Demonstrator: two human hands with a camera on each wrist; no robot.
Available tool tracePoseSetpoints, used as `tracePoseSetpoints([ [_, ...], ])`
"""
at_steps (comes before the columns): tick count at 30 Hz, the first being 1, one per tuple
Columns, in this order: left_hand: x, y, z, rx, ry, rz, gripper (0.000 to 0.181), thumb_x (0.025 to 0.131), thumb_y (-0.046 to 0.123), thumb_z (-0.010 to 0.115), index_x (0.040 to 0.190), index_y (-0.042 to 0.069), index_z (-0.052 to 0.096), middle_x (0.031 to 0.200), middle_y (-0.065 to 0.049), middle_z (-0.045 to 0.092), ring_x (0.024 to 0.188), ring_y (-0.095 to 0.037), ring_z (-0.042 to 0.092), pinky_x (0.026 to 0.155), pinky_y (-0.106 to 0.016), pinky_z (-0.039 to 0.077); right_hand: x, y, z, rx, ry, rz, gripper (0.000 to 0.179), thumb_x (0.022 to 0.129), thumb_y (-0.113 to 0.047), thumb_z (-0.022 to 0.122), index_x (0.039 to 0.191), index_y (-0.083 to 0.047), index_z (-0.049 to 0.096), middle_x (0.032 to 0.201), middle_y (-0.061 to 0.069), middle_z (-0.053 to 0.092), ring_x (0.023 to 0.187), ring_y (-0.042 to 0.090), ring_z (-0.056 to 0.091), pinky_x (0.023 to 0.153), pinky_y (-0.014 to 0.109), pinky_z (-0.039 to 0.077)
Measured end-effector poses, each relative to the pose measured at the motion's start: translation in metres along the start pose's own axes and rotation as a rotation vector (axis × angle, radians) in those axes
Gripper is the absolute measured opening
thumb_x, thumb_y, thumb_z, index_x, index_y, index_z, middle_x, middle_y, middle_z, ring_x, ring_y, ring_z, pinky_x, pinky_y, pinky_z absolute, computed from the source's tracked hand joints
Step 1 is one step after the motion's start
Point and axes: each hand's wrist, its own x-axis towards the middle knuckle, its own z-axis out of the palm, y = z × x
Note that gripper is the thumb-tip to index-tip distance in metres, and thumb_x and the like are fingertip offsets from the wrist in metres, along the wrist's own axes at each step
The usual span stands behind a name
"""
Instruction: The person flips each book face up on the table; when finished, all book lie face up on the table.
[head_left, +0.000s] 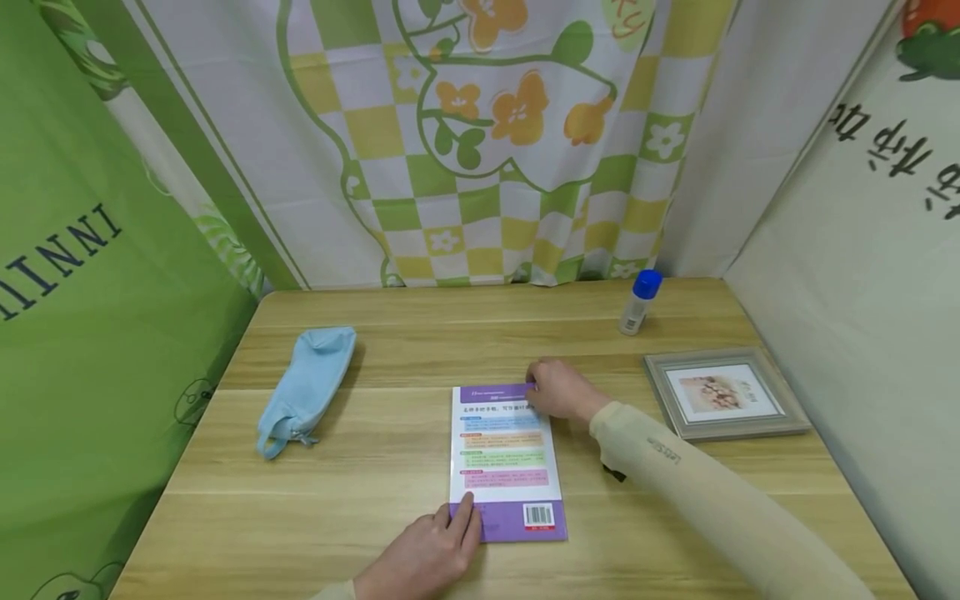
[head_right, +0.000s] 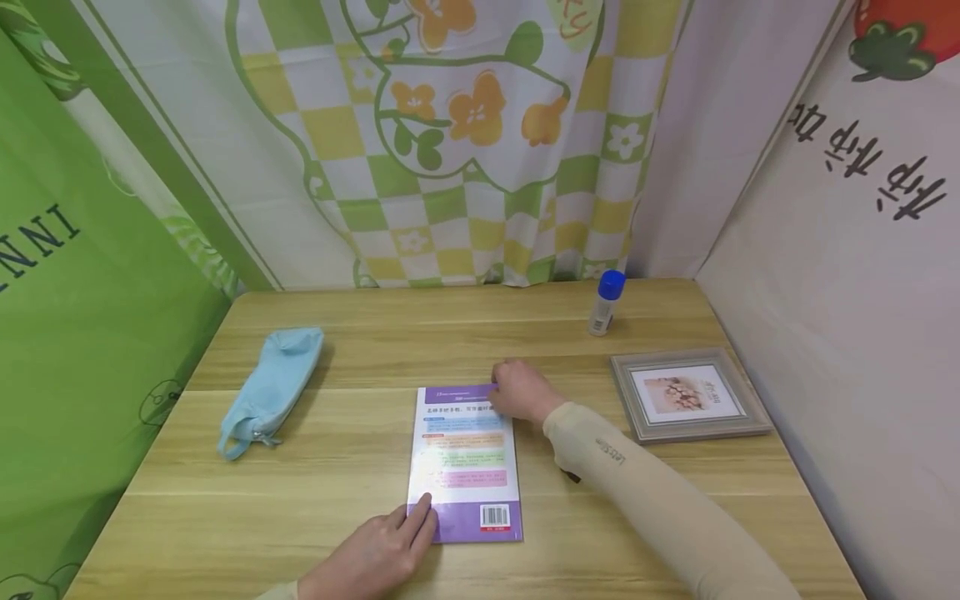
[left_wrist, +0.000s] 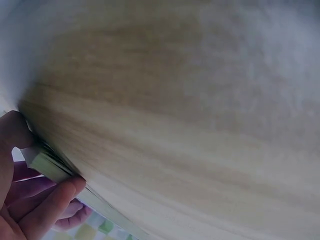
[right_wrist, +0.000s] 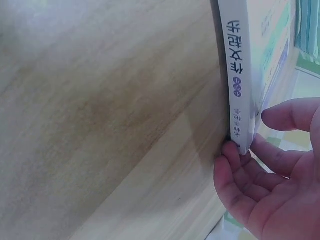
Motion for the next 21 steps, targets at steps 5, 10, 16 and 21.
tracePoseSetpoints([
  [5,0.0008,-0.002,-0.0001,0.006,0.012,0.019,0.055,0.107,0.0,0.018,0.11,0.0,0.073,0.108,-0.021,0.075,0.072,-0.022,0.072,0.051,-0.025,0.058,-0.0007,0.0011,-0.0045,0.05,-0.017,0.011,0.021,0.096,-0.014,0.067,0.11,0.0,0.072,0.098,0.007,0.067,0.082,0.019,0.062,0.075,0.036,0.057],
  [10,0.001,-0.0027,-0.0006,0.039,0.032,0.036,0.058,0.106,-0.001,0.016,0.108,0.0,0.074,0.106,-0.02,0.075,0.069,-0.022,0.072,0.048,-0.026,0.057,0.0006,0.0051,-0.0048,0.096,-0.023,0.01,0.023,0.096,-0.016,0.066,0.111,0.001,0.073,0.105,0.011,0.067,0.087,0.022,0.063,0.082,0.04,0.058],
  [16,0.0004,-0.0046,-0.0012,0.081,0.066,0.056,0.056,0.105,0.001,0.021,0.108,0.002,0.077,0.104,-0.018,0.077,0.07,-0.021,0.072,0.049,-0.026,0.058,0.0022,0.0082,-0.0056,0.13,-0.023,-0.014,0.021,0.095,-0.013,0.068,0.109,0.002,0.073,0.105,0.012,0.068,0.088,0.022,0.063,0.082,0.04,0.058],
  [21,-0.0007,-0.0066,-0.0004,0.099,0.096,0.063,0.053,0.105,0.001,0.024,0.106,0.002,0.078,0.102,-0.017,0.077,0.071,-0.022,0.073,0.051,-0.027,0.059,0.0016,0.0089,-0.0077,0.199,-0.037,0.009,0.019,0.098,-0.013,0.067,0.111,0.0,0.071,0.101,0.009,0.069,0.081,0.019,0.063,0.074,0.035,0.058],
])
